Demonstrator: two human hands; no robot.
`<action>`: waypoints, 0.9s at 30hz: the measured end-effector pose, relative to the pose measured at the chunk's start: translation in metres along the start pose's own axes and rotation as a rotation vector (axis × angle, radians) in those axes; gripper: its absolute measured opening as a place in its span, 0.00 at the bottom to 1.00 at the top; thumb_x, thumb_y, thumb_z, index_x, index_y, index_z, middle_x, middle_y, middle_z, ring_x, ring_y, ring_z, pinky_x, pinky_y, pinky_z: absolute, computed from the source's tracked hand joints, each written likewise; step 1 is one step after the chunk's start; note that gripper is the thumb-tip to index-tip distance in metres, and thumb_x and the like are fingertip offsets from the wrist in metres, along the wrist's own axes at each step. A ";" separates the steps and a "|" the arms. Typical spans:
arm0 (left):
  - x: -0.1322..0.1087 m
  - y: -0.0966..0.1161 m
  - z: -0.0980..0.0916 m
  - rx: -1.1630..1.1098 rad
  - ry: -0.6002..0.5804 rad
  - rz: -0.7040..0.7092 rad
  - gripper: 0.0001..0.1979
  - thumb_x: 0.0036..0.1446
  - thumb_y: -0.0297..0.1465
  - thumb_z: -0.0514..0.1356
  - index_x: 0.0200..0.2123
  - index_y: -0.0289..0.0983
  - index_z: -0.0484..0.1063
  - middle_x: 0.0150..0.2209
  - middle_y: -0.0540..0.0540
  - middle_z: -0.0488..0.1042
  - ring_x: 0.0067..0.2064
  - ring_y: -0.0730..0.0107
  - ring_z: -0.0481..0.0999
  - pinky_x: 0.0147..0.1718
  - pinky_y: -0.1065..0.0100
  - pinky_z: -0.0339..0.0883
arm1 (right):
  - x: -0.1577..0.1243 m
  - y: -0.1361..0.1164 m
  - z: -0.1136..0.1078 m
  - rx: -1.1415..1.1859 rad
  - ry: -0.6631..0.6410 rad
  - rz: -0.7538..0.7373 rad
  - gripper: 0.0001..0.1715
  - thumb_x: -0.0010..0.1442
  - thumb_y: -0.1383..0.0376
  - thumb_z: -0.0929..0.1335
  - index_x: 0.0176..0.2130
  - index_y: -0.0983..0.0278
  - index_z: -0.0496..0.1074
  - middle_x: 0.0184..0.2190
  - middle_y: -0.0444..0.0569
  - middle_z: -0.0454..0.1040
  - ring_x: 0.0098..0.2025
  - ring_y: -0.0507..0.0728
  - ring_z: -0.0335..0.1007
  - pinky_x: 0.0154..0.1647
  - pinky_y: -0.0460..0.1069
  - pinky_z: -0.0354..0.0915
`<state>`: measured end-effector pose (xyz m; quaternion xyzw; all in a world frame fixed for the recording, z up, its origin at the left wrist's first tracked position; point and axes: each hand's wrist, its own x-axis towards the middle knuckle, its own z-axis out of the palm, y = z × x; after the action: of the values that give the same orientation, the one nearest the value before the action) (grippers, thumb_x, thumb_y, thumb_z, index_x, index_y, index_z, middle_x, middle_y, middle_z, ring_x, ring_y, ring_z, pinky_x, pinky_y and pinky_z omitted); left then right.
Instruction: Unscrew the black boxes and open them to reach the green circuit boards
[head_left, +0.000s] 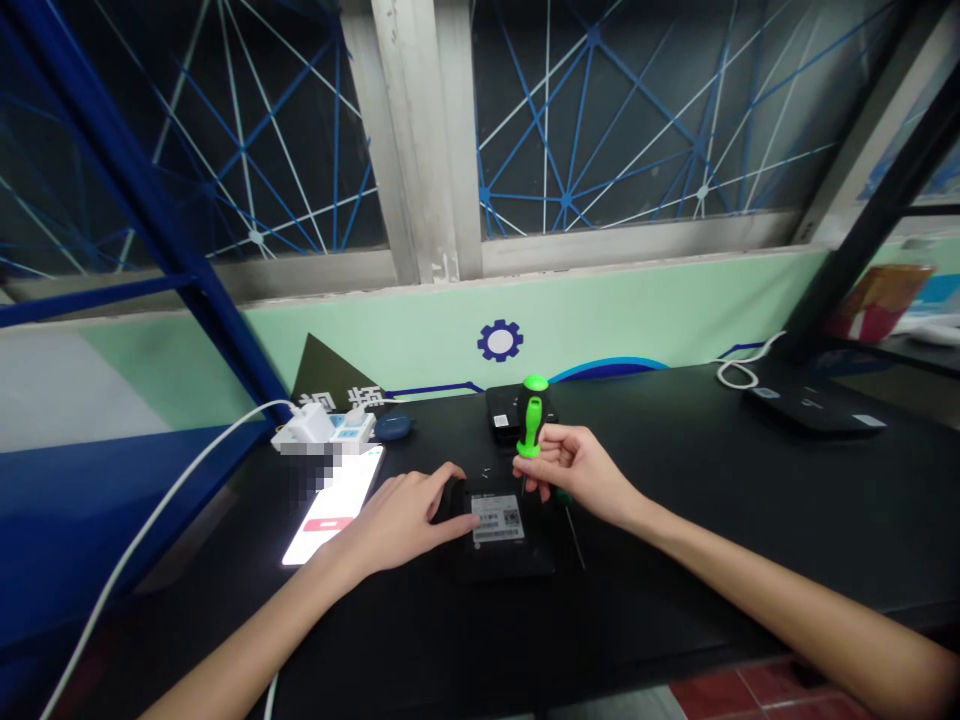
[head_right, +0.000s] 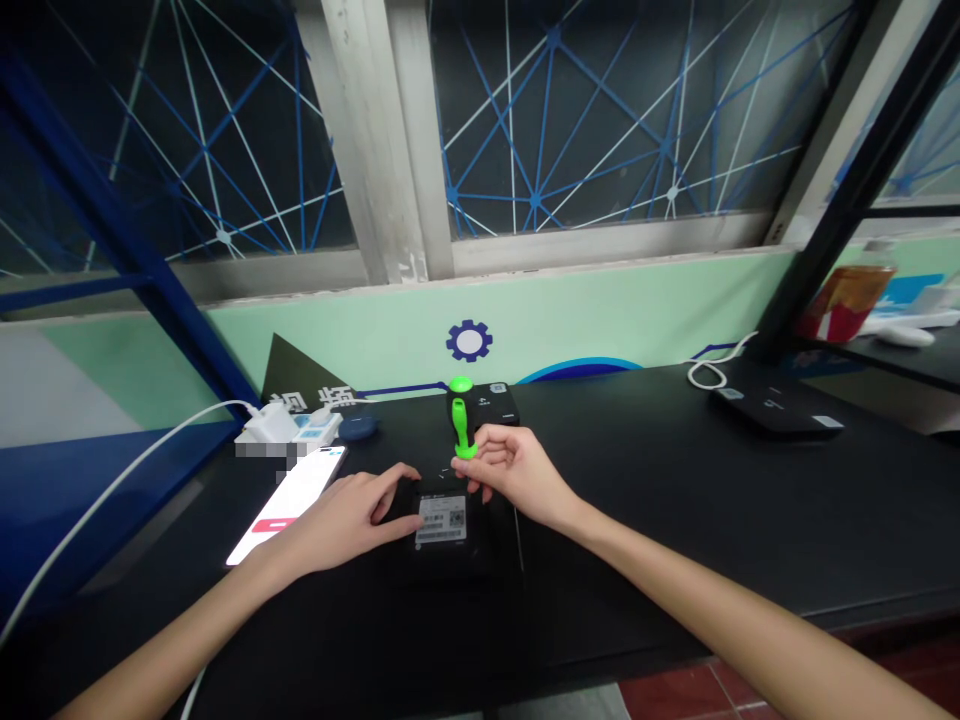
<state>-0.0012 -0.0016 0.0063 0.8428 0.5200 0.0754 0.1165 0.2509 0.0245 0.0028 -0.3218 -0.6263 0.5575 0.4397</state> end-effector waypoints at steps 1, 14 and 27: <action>0.000 0.000 0.000 -0.002 -0.001 0.000 0.29 0.60 0.57 0.52 0.53 0.43 0.67 0.25 0.53 0.68 0.28 0.65 0.70 0.25 0.68 0.52 | 0.000 0.000 0.000 -0.006 -0.005 -0.003 0.21 0.47 0.53 0.78 0.30 0.67 0.73 0.22 0.44 0.74 0.22 0.50 0.69 0.22 0.44 0.66; 0.000 0.001 0.000 -0.001 -0.007 -0.010 0.29 0.59 0.57 0.53 0.53 0.43 0.67 0.25 0.53 0.68 0.28 0.64 0.71 0.25 0.68 0.53 | -0.004 0.004 -0.001 -0.038 -0.110 -0.022 0.19 0.53 0.53 0.75 0.34 0.66 0.75 0.21 0.43 0.74 0.22 0.49 0.69 0.24 0.44 0.66; 0.000 0.000 0.001 0.001 0.001 -0.008 0.30 0.59 0.57 0.52 0.54 0.43 0.67 0.25 0.52 0.68 0.28 0.64 0.71 0.25 0.68 0.53 | 0.000 -0.006 -0.002 -0.002 -0.074 -0.012 0.19 0.51 0.53 0.76 0.30 0.67 0.76 0.26 0.48 0.77 0.23 0.50 0.70 0.22 0.45 0.67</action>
<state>-0.0013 -0.0012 0.0055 0.8408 0.5235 0.0752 0.1159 0.2534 0.0243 0.0082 -0.2977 -0.6445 0.5659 0.4192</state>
